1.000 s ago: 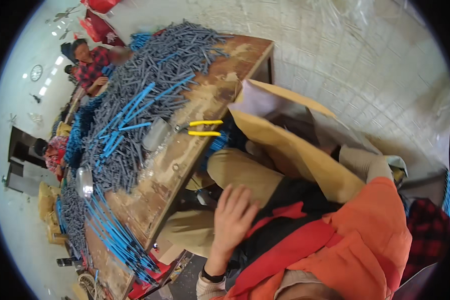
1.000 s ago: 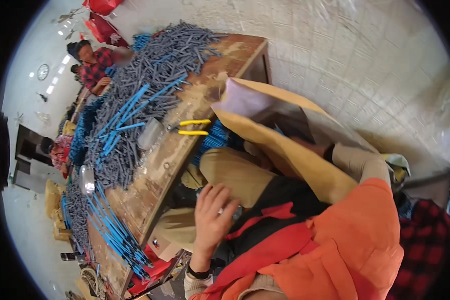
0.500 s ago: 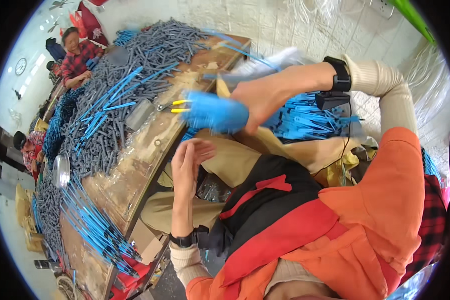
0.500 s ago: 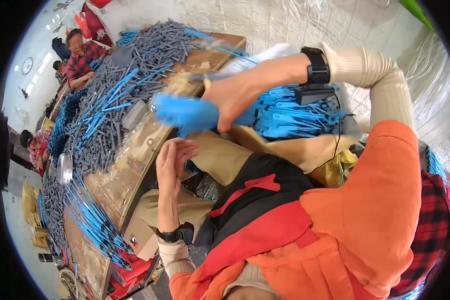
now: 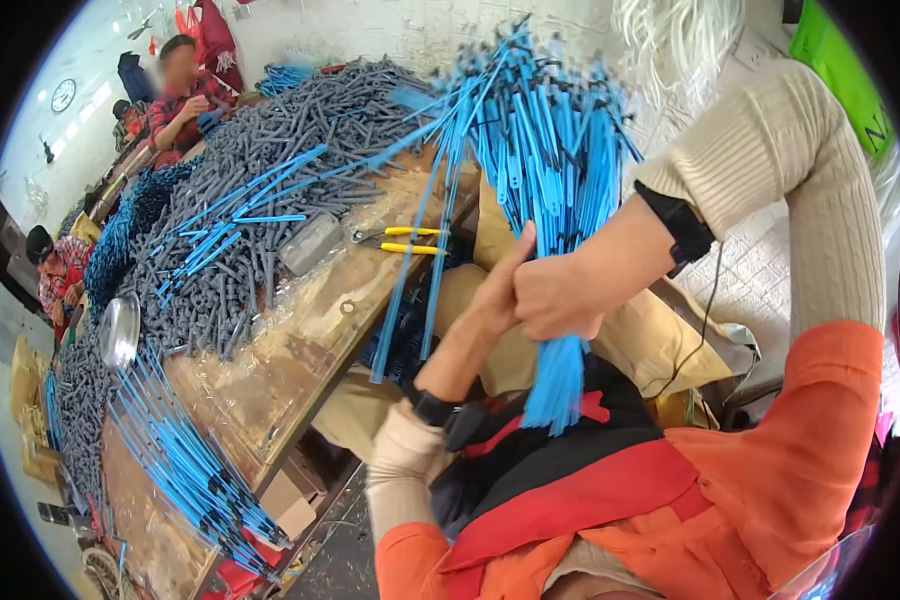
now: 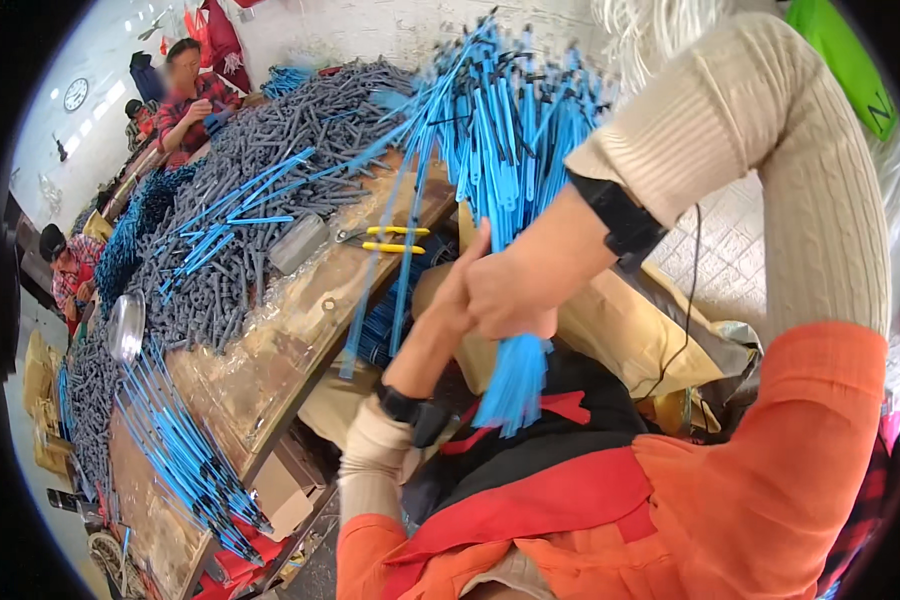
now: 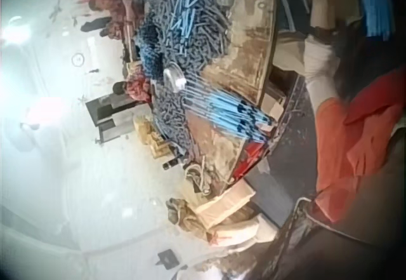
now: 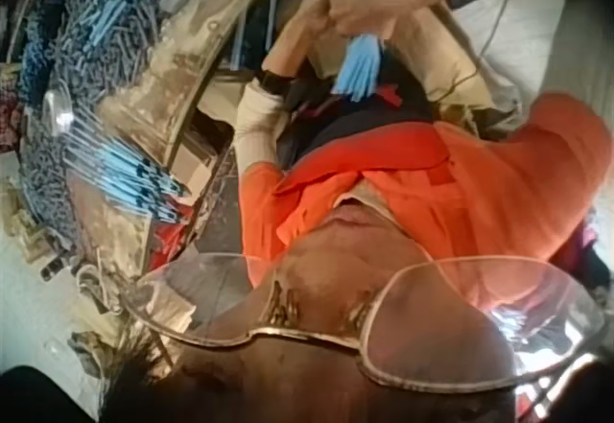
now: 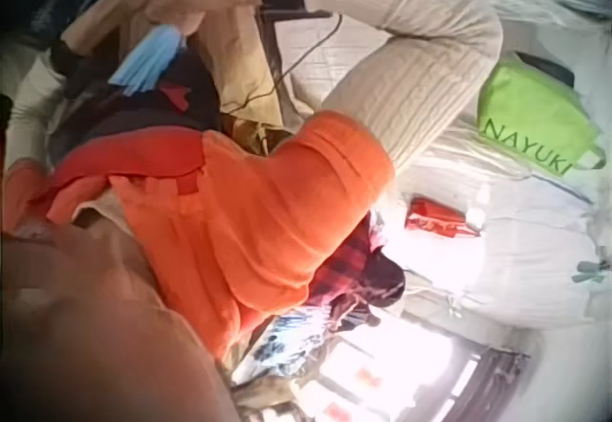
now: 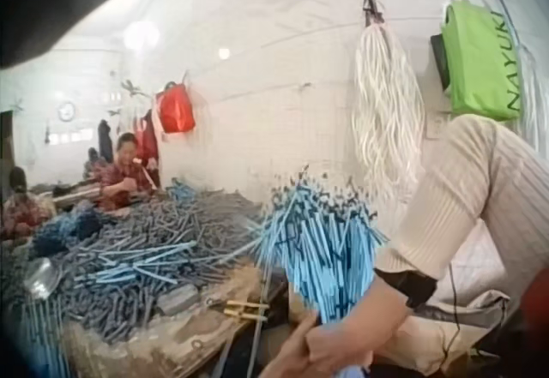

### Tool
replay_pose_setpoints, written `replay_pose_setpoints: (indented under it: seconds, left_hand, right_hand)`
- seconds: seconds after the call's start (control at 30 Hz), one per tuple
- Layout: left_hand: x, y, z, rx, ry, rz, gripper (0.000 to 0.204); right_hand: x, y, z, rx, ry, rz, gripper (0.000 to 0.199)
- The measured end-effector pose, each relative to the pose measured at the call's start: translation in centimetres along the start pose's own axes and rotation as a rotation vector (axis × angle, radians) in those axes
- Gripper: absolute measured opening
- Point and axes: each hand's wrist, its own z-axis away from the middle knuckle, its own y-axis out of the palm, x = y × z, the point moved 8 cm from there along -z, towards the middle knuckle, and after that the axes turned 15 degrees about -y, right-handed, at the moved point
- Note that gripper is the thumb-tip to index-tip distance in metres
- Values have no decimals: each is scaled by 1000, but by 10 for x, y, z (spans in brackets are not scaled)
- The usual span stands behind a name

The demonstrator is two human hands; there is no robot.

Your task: Assembling bundles of blue plastic tubes and securing them with fasteners.

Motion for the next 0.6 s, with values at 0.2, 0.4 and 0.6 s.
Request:
replay_pose_setpoints:
  seconds: [0.2, 0.4, 0.6]
  left_hand:
    - [-51, 37, -83, 396, 424, -40, 72]
    - [-93, 72, -129, 549, 463, 153, 69]
    - [-82, 77, -138, 561, 722, 50, 64]
  right_hand:
    - [-36, 49, 32, 75, -146, 208, 31]
    - [-89, 117, 83, 2, -296, 353, 25]
    - [-148, 149, 117, -284, -347, 359, 7]
